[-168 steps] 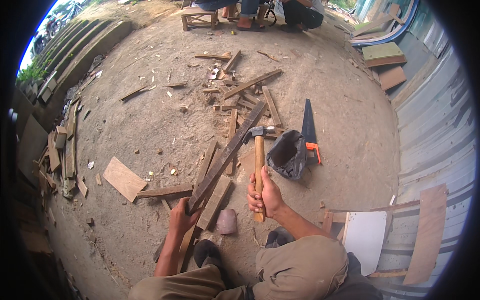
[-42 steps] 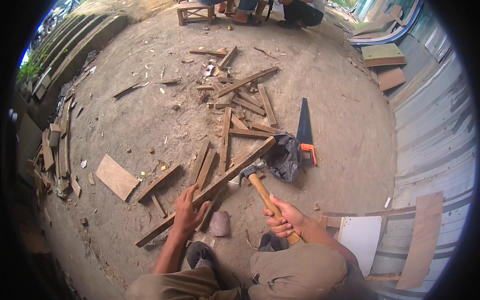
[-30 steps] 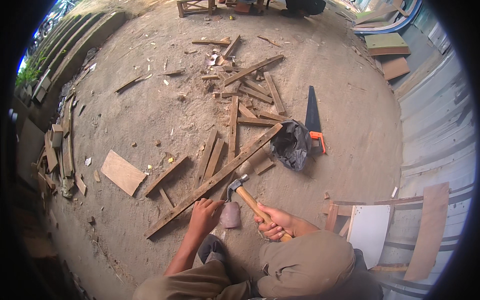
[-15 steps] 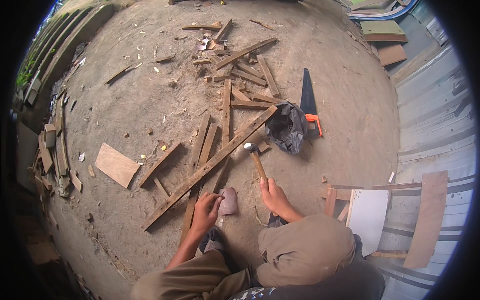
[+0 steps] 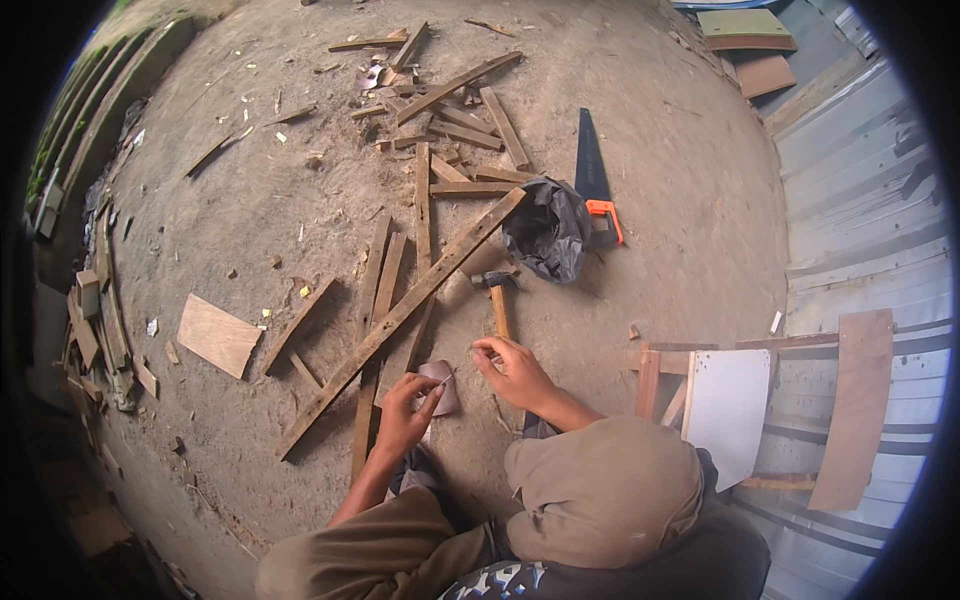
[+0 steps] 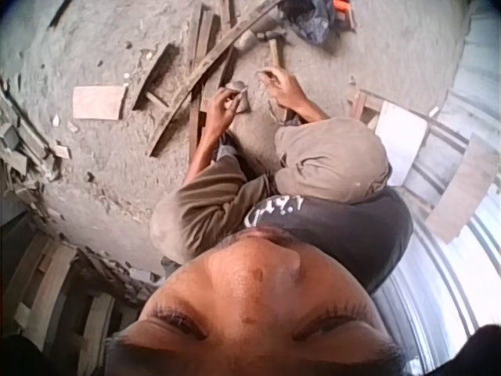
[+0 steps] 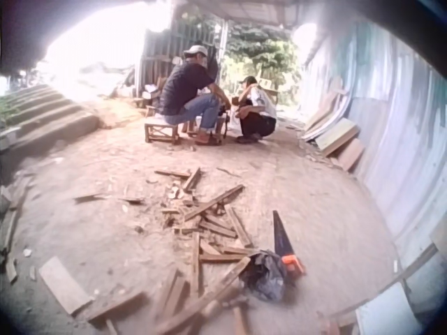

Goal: The person sits on the ground and uses a hammer to repeatedly strike and break wooden planks into smaller pieces. The person picks up planks, positions them on the ground, and strikes them until they break, then discards the pieces.

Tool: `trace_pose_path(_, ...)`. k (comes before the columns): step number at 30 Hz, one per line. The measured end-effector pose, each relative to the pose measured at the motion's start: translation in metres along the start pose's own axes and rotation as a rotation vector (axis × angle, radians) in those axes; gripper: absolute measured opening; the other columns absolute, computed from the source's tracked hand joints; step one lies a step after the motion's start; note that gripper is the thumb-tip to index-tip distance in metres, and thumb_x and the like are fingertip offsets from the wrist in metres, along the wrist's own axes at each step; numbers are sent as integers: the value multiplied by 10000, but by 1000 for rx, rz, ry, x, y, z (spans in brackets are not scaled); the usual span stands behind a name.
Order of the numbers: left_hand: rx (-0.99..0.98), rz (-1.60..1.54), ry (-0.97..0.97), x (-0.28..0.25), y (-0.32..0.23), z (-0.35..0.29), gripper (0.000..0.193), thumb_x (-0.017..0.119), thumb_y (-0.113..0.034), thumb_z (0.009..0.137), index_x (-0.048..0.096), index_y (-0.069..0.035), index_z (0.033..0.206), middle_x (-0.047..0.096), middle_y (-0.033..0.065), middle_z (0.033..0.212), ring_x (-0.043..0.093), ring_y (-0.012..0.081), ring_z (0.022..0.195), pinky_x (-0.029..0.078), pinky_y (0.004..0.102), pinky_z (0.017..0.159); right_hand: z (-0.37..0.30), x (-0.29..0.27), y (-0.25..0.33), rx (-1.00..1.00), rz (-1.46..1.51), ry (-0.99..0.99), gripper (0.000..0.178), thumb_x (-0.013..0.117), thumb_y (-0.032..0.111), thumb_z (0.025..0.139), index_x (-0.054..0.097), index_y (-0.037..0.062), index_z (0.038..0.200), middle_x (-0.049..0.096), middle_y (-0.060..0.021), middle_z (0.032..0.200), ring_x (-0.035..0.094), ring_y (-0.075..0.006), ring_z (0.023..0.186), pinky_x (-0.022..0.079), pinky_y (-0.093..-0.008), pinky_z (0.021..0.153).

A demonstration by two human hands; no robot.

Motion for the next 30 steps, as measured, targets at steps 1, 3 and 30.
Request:
trace_pose_path(1,3,0,5,1,-1,0,133,718,-91,848,698,-6,949,649,131,864,644,256,789,509,340,722,1,1,5,53,110,101,317,617,257,969,617,-3,1150,664,-138,1053,665,-233,933,522,-341,818)
trace_pose_path(3,20,-6,23,3,0,1,131,717,-74,845,704,-6,957,656,127,875,648,241,820,499,335,742,-2,9,12,11,183,138,291,635,254,962,643,3,1110,690,-116,982,674,-188,876,530,-323,776)
trace_pose_path(30,-94,620,-215,-73,103,17,395,684,-189,880,586,-50,1236,658,166,1104,612,359,1059,468,435,908,1,10,-33,186,-32,18,351,650,249,932,625,-54,1107,688,-173,988,689,-217,811,548,-337,732)
Point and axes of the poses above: each hand's wrist, its own z-axis towards the middle knuckle, its own x-axis out of the palm, y = z × x, the point moved 1 cm from there along z, towards the middle knuckle
